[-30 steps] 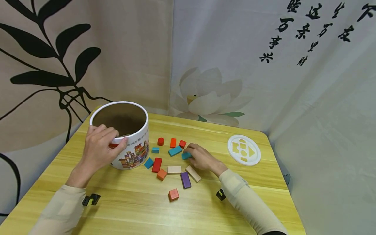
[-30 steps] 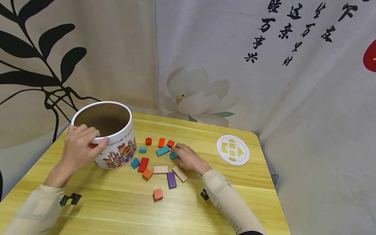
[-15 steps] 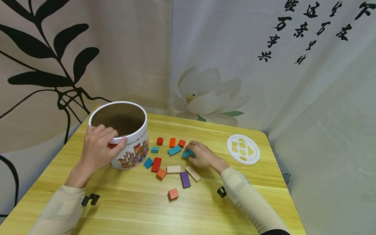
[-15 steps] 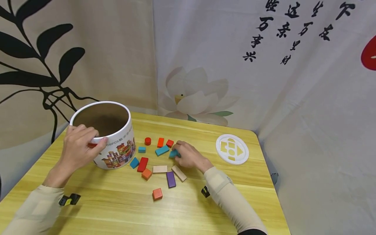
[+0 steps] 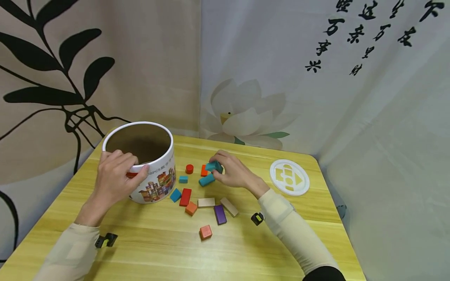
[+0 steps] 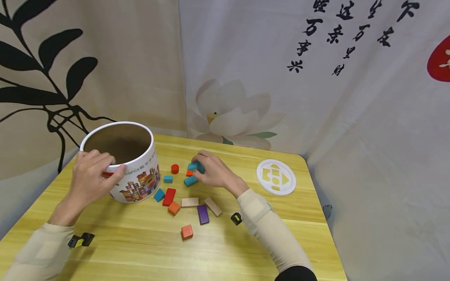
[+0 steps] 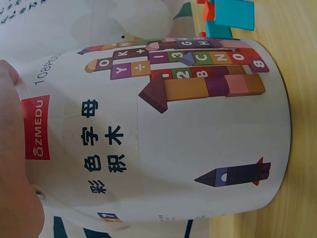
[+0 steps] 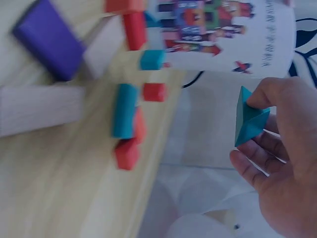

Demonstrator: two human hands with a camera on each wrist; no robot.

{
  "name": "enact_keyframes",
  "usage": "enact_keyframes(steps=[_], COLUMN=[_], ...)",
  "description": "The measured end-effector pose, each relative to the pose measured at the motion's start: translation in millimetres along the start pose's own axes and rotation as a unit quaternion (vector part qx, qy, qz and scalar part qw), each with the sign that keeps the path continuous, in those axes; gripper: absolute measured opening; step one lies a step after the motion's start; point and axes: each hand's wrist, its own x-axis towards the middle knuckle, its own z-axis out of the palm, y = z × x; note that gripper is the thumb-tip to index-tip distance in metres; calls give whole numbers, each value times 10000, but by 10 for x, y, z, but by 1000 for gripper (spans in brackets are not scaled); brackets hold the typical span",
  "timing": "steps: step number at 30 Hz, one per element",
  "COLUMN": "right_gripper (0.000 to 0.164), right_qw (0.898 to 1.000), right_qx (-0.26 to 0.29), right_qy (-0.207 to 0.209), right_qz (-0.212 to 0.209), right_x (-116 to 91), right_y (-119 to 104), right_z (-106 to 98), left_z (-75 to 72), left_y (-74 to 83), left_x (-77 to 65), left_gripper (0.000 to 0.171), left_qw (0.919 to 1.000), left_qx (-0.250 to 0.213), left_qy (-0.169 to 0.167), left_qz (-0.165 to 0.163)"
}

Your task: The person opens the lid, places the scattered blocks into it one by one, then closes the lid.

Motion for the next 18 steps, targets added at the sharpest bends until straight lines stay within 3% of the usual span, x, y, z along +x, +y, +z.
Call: enact_keyframes(steps=[18], right_gripper=[30], right_qw=[9900], right_qx=[92], right_qy=[952], right_qz=[-1040], right_x=[768], right_y=[-601], right_z=[-468], left_z=[10], left_y=[-14], left_x=[-10], left_gripper=[43], left_qw=[10000], left_qx=[-22], left_qy=[44], left_qz=[-19])
